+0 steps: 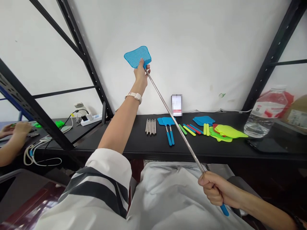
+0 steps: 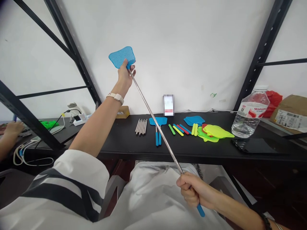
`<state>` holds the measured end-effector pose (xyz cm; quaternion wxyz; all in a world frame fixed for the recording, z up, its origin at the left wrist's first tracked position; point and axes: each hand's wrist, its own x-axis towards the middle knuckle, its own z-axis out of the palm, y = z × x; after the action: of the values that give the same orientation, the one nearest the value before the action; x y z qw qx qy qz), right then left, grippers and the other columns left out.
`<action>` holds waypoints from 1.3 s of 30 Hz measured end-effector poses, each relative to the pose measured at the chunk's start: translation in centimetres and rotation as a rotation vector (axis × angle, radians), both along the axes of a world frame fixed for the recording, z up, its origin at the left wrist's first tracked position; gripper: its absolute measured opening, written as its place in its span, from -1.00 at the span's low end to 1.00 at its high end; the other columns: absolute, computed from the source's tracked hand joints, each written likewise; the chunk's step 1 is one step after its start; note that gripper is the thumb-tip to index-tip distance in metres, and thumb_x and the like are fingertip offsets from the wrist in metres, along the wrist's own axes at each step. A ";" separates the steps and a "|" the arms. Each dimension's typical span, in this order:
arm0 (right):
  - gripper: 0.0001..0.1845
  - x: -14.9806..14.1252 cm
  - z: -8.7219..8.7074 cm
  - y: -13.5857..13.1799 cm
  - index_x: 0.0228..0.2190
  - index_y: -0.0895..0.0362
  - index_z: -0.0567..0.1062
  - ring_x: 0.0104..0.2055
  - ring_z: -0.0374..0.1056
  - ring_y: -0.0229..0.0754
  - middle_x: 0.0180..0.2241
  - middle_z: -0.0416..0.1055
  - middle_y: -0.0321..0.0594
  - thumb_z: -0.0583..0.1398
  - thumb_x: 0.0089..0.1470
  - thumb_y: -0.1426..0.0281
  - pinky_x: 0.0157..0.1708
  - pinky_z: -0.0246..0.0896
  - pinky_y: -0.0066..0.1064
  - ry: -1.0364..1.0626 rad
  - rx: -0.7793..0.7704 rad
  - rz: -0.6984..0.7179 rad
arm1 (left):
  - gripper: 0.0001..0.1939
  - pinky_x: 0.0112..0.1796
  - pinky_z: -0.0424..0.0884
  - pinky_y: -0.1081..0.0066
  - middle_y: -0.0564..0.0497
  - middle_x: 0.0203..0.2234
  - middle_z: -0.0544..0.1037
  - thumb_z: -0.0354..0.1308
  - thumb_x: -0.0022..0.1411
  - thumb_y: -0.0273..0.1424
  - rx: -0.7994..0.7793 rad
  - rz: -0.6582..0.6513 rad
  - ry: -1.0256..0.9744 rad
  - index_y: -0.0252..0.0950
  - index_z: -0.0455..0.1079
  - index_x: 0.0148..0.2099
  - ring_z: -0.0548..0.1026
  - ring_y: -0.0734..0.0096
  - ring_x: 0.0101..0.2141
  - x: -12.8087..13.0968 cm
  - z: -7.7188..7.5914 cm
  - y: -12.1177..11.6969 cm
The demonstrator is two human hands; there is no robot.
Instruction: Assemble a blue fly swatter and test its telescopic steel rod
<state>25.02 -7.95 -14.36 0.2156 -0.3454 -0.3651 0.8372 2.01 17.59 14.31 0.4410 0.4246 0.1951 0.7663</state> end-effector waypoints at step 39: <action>-0.72 -2.4 5.0 3.4 -0.56 0.15 0.06 -0.70 -0.30 -0.48 -0.69 -0.22 -0.48 0.10 -0.01 0.36 -0.73 -0.31 -0.62 0.322 0.082 -0.071 | -0.81 -0.25 0.29 0.35 0.01 -0.45 0.46 0.19 0.01 -0.28 -0.019 0.055 0.289 -0.29 0.32 -0.45 0.41 0.43 -0.40 4.1 -12.1 -3.6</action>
<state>22.58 -4.53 -9.34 0.3145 -0.2101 -0.3471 0.8581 6.11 13.99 2.26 0.3911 0.5206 0.2754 0.7072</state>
